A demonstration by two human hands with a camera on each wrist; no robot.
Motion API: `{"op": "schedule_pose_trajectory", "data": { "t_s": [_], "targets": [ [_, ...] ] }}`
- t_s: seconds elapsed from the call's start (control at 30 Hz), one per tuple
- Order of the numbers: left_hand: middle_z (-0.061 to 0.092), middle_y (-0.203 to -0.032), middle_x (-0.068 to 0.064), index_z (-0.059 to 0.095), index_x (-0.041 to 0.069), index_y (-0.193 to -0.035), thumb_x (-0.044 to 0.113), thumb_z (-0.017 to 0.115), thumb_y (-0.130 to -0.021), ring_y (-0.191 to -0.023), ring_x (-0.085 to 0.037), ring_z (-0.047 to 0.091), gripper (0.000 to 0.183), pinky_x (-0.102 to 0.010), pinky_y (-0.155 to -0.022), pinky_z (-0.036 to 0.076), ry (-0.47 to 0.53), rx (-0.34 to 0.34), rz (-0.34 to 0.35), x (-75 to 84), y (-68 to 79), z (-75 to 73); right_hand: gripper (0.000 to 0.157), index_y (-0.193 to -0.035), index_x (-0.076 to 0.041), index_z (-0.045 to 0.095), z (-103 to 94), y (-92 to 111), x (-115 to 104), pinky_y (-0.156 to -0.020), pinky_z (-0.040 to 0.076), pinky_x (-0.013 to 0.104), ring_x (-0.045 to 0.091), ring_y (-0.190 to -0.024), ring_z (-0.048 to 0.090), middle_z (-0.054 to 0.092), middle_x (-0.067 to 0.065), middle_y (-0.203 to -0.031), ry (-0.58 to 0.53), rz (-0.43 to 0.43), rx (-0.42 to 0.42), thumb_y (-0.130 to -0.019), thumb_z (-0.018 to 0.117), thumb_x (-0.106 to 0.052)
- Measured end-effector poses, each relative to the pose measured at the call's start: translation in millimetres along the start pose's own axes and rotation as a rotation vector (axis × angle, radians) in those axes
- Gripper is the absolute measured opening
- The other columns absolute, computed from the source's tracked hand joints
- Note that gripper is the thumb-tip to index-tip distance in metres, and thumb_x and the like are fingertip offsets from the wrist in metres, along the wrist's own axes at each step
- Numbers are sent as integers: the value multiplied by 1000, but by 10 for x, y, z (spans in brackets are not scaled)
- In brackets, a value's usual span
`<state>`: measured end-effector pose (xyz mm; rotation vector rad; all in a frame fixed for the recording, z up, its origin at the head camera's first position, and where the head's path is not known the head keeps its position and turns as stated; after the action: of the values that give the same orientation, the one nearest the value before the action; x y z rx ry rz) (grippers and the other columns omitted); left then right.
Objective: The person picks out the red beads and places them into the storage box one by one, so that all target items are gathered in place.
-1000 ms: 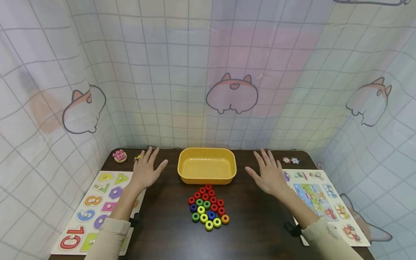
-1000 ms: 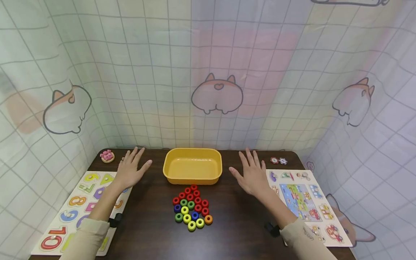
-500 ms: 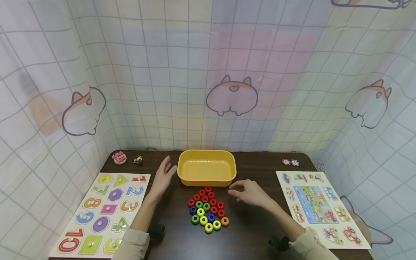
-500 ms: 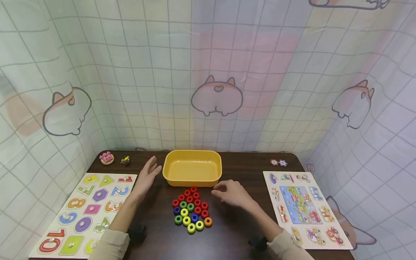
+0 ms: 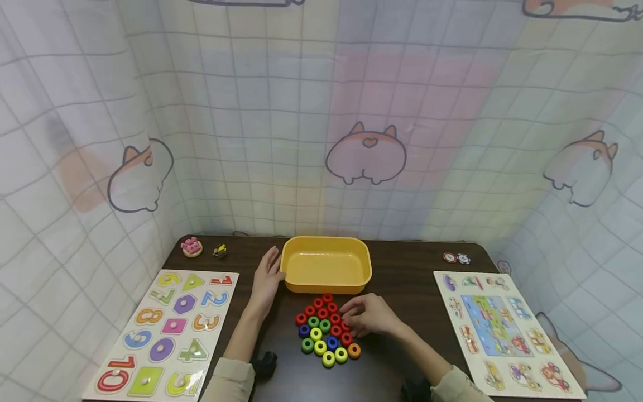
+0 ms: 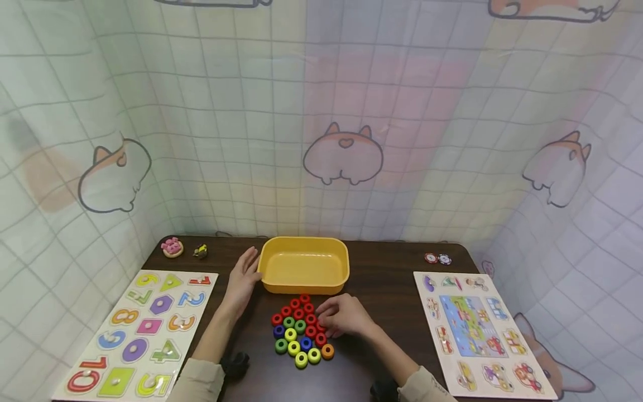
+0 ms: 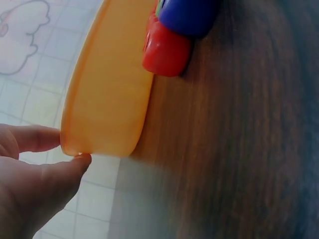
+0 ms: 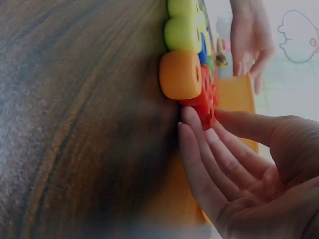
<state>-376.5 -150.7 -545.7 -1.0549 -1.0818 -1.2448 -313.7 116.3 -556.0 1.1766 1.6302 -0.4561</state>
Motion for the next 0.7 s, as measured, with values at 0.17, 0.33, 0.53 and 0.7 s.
{"op": "schedule_pose_trajectory", "data": {
  "t_s": [0.17, 0.33, 0.53, 0.7],
  "targets": [
    [17, -161, -8, 25, 16, -154, -19, 52, -83, -145, -23, 30, 84, -37, -109, 40, 51, 18, -8, -2, 35, -8, 25, -109, -3, 71, 25, -5, 52, -59, 61, 46, 35, -71, 72, 73, 12, -95, -60, 0, -4, -85, 73, -6],
    [19, -161, -4, 31, 22, -151, -19, 56, -81, -140, -19, 38, 84, -29, -102, 46, 64, 60, 3, -113, -6, -86, 26, -110, -1, 70, -12, 1, 3, -61, 60, 48, 37, -71, 72, 73, 15, -97, -96, -19, -21, -84, 72, -2],
    [17, -161, 0, 32, 24, -151, -17, 55, -84, -138, -17, 40, 81, -26, -102, 45, 91, 55, 16, -108, -13, -90, 30, -116, 4, 66, -170, 52, -314, -66, 59, 54, 39, -74, 71, 71, 22, -102, -108, -69, -78, -86, 70, -2],
    [15, -162, -1, 33, 24, -150, -17, 56, -83, -137, -19, 43, 82, -29, -100, 47, 87, 69, 20, -93, -16, -83, 33, -120, 3, 64, -343, -62, -611, -69, 59, 55, 42, -77, 71, 70, 22, -105, -110, -105, -94, -88, 68, -1]
  ]
}}
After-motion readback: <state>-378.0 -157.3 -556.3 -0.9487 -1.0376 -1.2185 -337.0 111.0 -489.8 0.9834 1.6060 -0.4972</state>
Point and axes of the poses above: each hand's wrist, its own y-axis away from the middle knuckle, its own z-axis out of the palm, x = y × z, the point moved 8 cm from there along -y, towards the middle knuckle
